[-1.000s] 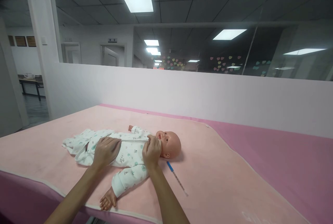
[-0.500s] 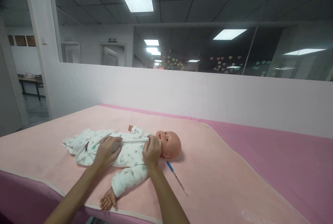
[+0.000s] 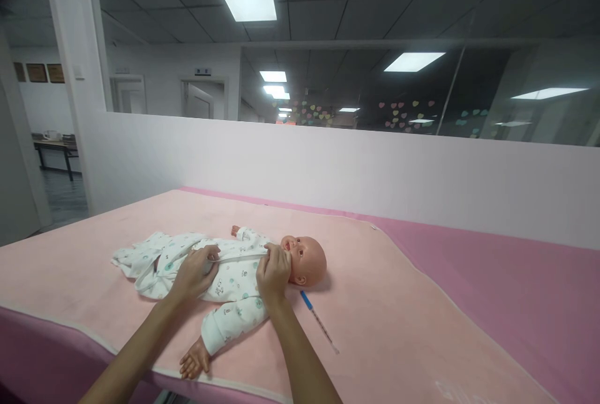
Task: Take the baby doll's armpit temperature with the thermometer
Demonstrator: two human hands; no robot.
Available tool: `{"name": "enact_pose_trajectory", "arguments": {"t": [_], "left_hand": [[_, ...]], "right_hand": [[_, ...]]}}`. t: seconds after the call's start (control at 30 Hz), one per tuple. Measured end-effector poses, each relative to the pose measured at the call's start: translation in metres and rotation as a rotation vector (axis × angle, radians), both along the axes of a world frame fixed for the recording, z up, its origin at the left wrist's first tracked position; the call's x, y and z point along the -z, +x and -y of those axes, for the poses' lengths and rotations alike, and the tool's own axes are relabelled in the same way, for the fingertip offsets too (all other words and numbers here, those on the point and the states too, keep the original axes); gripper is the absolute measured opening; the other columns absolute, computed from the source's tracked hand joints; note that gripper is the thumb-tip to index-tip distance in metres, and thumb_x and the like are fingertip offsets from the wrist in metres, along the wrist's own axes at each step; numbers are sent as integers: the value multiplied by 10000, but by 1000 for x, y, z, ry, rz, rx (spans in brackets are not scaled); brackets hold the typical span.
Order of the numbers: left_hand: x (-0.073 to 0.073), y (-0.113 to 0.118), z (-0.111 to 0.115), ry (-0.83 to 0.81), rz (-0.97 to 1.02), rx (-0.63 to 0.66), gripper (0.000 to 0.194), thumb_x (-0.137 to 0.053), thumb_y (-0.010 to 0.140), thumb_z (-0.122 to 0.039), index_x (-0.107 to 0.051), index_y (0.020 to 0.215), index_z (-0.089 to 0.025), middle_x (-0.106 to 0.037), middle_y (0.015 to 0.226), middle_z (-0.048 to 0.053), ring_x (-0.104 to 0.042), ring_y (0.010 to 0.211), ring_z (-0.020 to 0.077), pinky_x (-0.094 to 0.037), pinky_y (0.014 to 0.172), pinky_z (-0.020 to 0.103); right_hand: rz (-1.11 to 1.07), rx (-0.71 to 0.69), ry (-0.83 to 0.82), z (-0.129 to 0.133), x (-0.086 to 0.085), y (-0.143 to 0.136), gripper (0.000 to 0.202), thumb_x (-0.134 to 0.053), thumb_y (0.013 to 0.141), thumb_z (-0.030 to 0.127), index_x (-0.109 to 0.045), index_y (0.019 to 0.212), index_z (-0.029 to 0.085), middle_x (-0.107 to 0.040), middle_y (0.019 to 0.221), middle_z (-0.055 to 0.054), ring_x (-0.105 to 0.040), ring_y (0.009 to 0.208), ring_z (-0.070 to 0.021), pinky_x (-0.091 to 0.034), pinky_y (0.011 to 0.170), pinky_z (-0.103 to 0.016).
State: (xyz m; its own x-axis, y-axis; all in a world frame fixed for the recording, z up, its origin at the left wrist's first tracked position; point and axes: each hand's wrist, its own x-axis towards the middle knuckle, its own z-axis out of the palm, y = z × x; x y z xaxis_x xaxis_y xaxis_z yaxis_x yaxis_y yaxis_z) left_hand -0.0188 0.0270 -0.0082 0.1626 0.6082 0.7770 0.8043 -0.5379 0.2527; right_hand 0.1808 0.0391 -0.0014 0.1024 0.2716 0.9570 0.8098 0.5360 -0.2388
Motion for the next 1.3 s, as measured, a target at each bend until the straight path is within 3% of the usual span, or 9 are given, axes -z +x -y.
{"name": "enact_pose_trajectory", "arguments": {"t": [0.3,0.5,0.6,0.73,0.9,1.0,1.1,1.2,1.3], "left_hand": [[-2,3,4,-81,67,3,221,-439,738,-145,-504,940,-210,-603,801,10,-543,734,176,-412,707,309],[-11,0,6,-215,441,168,227,-437,795,-288,-497,994,-196,-607,781,10,-585,743,157,-453,705,280],[-21,-2,-2,-246,526,150,238,-444,803,-350,-527,957,-190,-620,800,22,-591,761,166,-456,683,274],[-40,13,-22,-245,465,198,184,-457,788,-331,-572,838,-196,-643,844,17,-585,819,169,-442,743,278],[-57,52,-48,-435,180,476,195,-525,732,-324,-625,849,-205,-651,922,25,-566,900,190,-422,811,294],[-56,62,-59,-692,64,618,278,-610,661,-347,-657,901,-214,-652,980,35,-571,928,212,-437,799,286],[-50,62,-63,-801,103,680,331,-652,626,-378,-671,910,-209,-645,1022,45,-567,958,225,-436,814,276],[-44,62,-62,-774,204,680,299,-600,681,-442,-682,800,-181,-665,867,45,-580,837,210,-435,739,276],[-40,61,-62,-756,382,676,339,-558,721,-472,-670,759,-155,-640,733,33,-557,715,175,-411,648,258]], "right_hand": [[-1,12,-19,3,-2,-1,190,-378,760,94,-525,855,168,-586,726,-27,-517,703,-168,-389,704,-301],[104,-4,-70,16,-5,4,203,-381,702,80,-530,804,173,-565,689,-16,-503,685,-166,-374,736,-319],[154,39,-158,30,-10,16,262,-389,682,86,-543,880,163,-588,754,-35,-521,766,-185,-353,784,-342],[110,175,-298,54,-13,47,242,-406,736,133,-548,929,163,-603,813,-58,-528,769,-188,-350,748,-332],[142,336,-551,92,10,89,166,-435,790,181,-593,840,182,-607,747,-44,-532,732,-188,-334,688,-314],[244,424,-641,114,30,105,141,-484,776,185,-623,800,193,-614,765,-49,-539,757,-205,-333,683,-316],[305,473,-710,126,42,114,168,-481,784,168,-634,728,208,-613,755,-40,-551,723,-195,-342,656,-301],[305,504,-742,131,37,115,262,-427,822,166,-619,651,217,-608,694,-20,-552,631,-168,-347,602,-276],[193,522,-719,133,17,109,263,-413,844,211,-616,677,217,-605,645,-3,-554,555,-145,-332,514,-247]]}}
